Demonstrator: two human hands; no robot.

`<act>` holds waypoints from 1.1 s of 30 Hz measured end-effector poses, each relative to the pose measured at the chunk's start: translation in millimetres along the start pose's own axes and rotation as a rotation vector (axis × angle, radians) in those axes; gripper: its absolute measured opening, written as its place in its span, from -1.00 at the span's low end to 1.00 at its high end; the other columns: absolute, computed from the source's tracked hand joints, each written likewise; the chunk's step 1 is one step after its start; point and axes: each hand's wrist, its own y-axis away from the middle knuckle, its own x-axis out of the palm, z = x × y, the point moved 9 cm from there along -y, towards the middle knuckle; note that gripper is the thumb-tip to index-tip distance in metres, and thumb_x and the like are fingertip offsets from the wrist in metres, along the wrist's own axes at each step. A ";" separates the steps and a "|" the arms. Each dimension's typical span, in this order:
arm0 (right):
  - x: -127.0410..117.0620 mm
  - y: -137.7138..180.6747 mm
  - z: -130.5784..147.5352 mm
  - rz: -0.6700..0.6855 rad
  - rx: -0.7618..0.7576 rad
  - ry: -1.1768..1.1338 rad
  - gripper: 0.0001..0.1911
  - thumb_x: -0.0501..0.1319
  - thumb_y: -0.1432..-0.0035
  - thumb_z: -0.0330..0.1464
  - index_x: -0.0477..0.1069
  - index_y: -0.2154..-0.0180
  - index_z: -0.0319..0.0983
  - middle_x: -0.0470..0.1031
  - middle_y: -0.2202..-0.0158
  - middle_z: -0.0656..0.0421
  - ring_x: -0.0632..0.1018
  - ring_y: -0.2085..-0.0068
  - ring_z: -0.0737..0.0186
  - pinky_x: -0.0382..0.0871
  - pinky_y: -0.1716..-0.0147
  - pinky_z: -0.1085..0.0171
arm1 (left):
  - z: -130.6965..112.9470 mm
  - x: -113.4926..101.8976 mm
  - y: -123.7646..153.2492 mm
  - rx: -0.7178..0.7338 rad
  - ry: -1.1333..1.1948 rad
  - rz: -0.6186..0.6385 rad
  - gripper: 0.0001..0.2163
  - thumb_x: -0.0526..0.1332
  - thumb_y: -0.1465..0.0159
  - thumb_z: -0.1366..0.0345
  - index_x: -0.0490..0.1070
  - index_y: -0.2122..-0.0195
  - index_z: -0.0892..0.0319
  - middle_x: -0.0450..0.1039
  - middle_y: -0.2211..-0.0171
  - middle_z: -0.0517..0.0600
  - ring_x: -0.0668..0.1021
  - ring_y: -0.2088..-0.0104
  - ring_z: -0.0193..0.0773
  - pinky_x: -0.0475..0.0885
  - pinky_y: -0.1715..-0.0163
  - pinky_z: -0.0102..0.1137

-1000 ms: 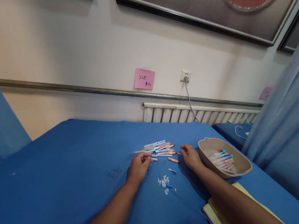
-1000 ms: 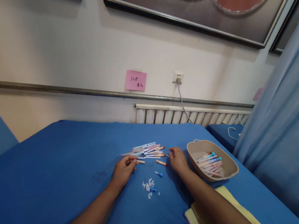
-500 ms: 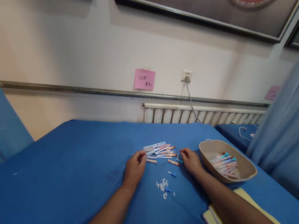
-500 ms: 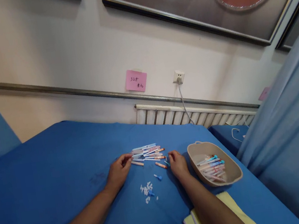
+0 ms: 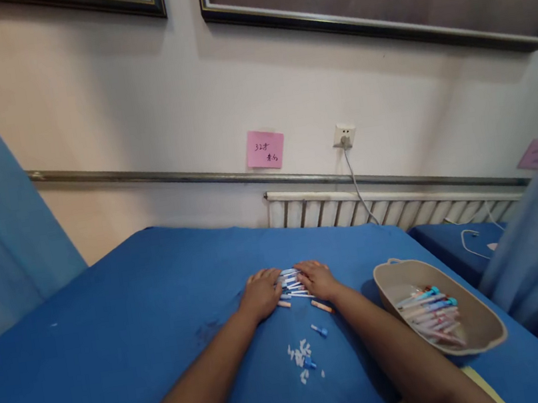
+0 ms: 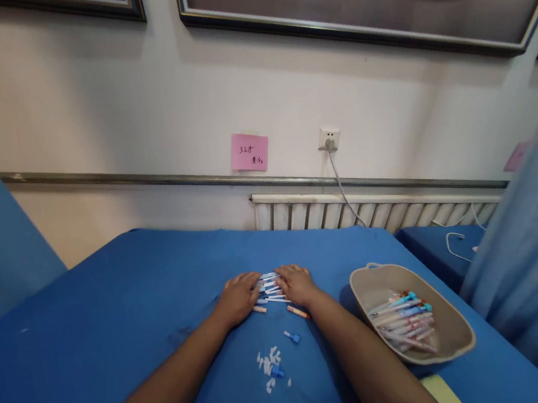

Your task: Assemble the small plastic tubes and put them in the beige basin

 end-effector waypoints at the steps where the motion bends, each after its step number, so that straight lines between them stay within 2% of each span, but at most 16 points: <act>1: 0.1 2.0 1.4 0.004 -0.011 -0.008 -0.66 0.01 -0.26 -0.25 0.34 -0.04 -0.08 0.38 -0.08 0.16 0.33 -0.09 0.15 0.12 -0.03 0.16 | -2.0 -0.6 0.6 0.010 0.003 0.006 -0.66 -0.02 -0.29 0.20 0.31 -0.06 0.03 0.37 -0.07 0.00 0.35 -0.07 -0.10 0.16 -0.06 -0.21; 8: -4.5 27.3 19.1 -0.001 -0.075 -0.067 -0.68 0.00 -0.28 -0.24 0.37 0.00 -0.10 0.43 -0.01 0.15 0.38 -0.02 0.19 0.17 0.01 0.21 | -15.5 -4.3 18.6 0.025 0.031 0.001 -0.70 -0.07 -0.32 0.21 0.38 0.05 0.05 0.47 0.09 0.00 0.42 0.10 -0.14 0.24 0.07 -0.26; 15: -8.1 47.7 34.8 -0.008 -0.111 -0.110 -0.69 0.02 -0.27 -0.24 0.38 0.02 -0.15 0.45 0.02 0.12 0.40 0.00 0.19 0.19 0.02 0.23 | -22.9 -9.6 44.6 0.014 0.066 -0.042 -0.67 -0.05 -0.32 0.23 0.34 -0.03 0.13 0.44 0.04 0.06 0.41 0.06 -0.14 0.23 0.02 -0.25; 20: -10.4 51.1 35.4 -0.012 -0.116 -0.148 -0.69 0.03 -0.26 -0.28 0.39 0.01 -0.15 0.47 0.03 0.14 0.42 0.00 0.21 0.19 -0.02 0.24 | -25.0 -12.6 48.2 0.015 0.083 -0.055 -0.64 0.02 -0.28 0.23 0.29 -0.09 0.08 0.36 -0.08 0.05 0.36 -0.05 -0.09 0.17 -0.06 -0.18; 27: -36.3 71.4 21.8 -0.177 0.023 -0.214 -0.66 -0.01 -0.25 -0.29 0.39 0.03 -0.23 0.43 0.00 0.05 0.39 -0.03 0.14 0.20 -0.03 0.19 | -27.0 -13.7 49.6 0.056 0.156 -0.010 -0.69 -0.06 -0.32 0.27 0.41 0.04 0.10 0.48 0.04 0.01 0.47 0.03 -0.22 0.26 -0.02 -0.31; 33: -43.6 104.4 14.4 -0.305 0.137 -0.366 -0.69 -0.01 -0.23 -0.28 0.43 0.15 -0.25 0.47 0.11 0.05 0.44 0.06 0.17 0.27 0.03 0.23 | -26.3 -12.9 66.0 0.044 0.120 0.026 -0.63 -0.03 -0.31 0.21 0.29 -0.12 0.08 0.31 -0.14 0.04 0.31 -0.15 -0.08 0.13 -0.13 -0.13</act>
